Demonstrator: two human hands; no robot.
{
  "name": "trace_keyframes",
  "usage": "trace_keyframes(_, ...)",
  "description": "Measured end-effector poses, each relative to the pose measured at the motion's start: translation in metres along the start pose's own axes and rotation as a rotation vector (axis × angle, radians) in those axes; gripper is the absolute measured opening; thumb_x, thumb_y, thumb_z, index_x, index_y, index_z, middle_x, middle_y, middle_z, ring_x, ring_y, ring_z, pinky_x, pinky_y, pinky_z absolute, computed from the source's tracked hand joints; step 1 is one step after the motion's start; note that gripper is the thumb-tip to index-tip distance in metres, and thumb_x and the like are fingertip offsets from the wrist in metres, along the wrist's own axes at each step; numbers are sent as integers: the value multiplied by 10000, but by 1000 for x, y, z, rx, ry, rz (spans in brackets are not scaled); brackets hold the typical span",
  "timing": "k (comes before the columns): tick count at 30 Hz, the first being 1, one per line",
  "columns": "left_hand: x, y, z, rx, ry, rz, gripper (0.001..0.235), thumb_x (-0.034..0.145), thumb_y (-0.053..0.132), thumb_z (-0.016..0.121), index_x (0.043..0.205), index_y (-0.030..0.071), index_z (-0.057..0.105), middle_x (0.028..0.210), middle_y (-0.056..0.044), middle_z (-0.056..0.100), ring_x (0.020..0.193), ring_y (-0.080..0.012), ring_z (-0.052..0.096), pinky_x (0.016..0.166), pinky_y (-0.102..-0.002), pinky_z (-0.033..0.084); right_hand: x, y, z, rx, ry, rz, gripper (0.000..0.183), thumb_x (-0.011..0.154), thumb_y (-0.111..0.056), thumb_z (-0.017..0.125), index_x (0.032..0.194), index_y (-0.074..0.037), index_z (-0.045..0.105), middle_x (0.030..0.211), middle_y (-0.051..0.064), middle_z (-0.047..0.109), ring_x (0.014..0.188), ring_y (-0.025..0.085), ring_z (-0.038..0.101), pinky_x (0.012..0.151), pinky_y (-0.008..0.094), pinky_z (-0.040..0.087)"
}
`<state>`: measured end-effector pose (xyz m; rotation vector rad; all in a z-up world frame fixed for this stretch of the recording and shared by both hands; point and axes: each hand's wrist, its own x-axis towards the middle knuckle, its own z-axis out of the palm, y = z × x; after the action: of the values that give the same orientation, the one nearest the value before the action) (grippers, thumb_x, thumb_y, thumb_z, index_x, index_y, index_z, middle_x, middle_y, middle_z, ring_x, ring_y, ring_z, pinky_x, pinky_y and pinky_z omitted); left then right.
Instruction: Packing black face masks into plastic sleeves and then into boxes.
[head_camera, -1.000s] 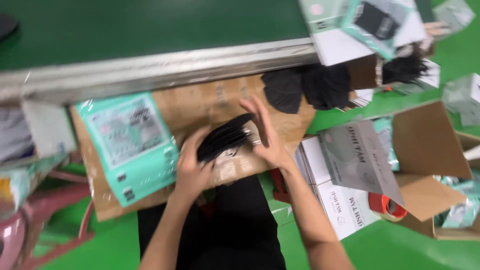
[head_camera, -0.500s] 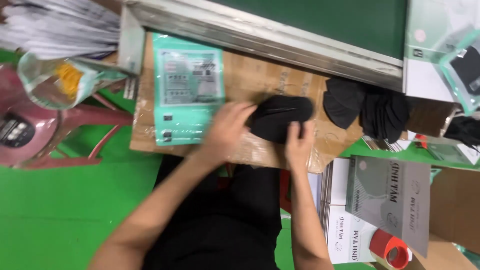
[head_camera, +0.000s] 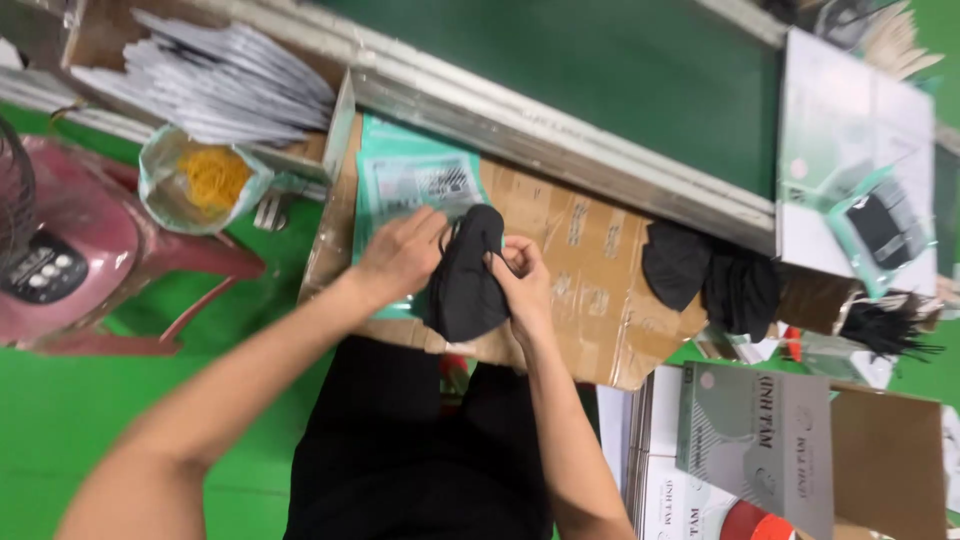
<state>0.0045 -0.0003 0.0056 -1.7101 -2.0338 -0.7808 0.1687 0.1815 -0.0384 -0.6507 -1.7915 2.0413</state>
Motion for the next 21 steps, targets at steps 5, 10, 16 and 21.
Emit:
trace_keyframes(5, 11, 14, -21, -175, 188, -36, 100, 775, 30, 682, 849, 30, 615, 886, -90, 569, 897, -262, 617, 702, -345, 550, -22, -69, 13, 121, 83, 329, 158, 858, -69, 722, 1000, -2, 746, 894, 43, 718, 790, 119, 653, 718, 245, 535)
trace_keyframes(10, 21, 43, -8, -216, 354, -24, 173, 813, 9, 753, 827, 41, 584, 832, -77, 567, 787, -232, 586, 670, -351, 527, -42, -95, 45, -863, 314, -334, 182, 809, -56, 823, 924, 32, 713, 891, 16, 611, 783, 113, 589, 701, 283, 493)
trace_keyframes(16, 32, 68, -49, -796, 502, -347, 188, 870, 43, 706, 1023, 53, 597, 1000, -32, 626, 961, -190, 628, 856, -335, 543, -46, -77, 8, -150, 464, -228, 217, 874, -39, 778, 1076, 26, 733, 1075, 30, 656, 944, 136, 587, 823, 275, 473)
trace_keyframes(21, 15, 100, 18, -1432, 361, -1091, 367, 881, 165, 700, 1218, 59, 604, 1101, 25, 687, 1056, -117, 654, 917, -280, 546, -49, -89, 21, -223, 291, -69, 365, 865, -34, 753, 1223, -20, 688, 1160, 25, 648, 1084, 110, 608, 956, 243, 490)
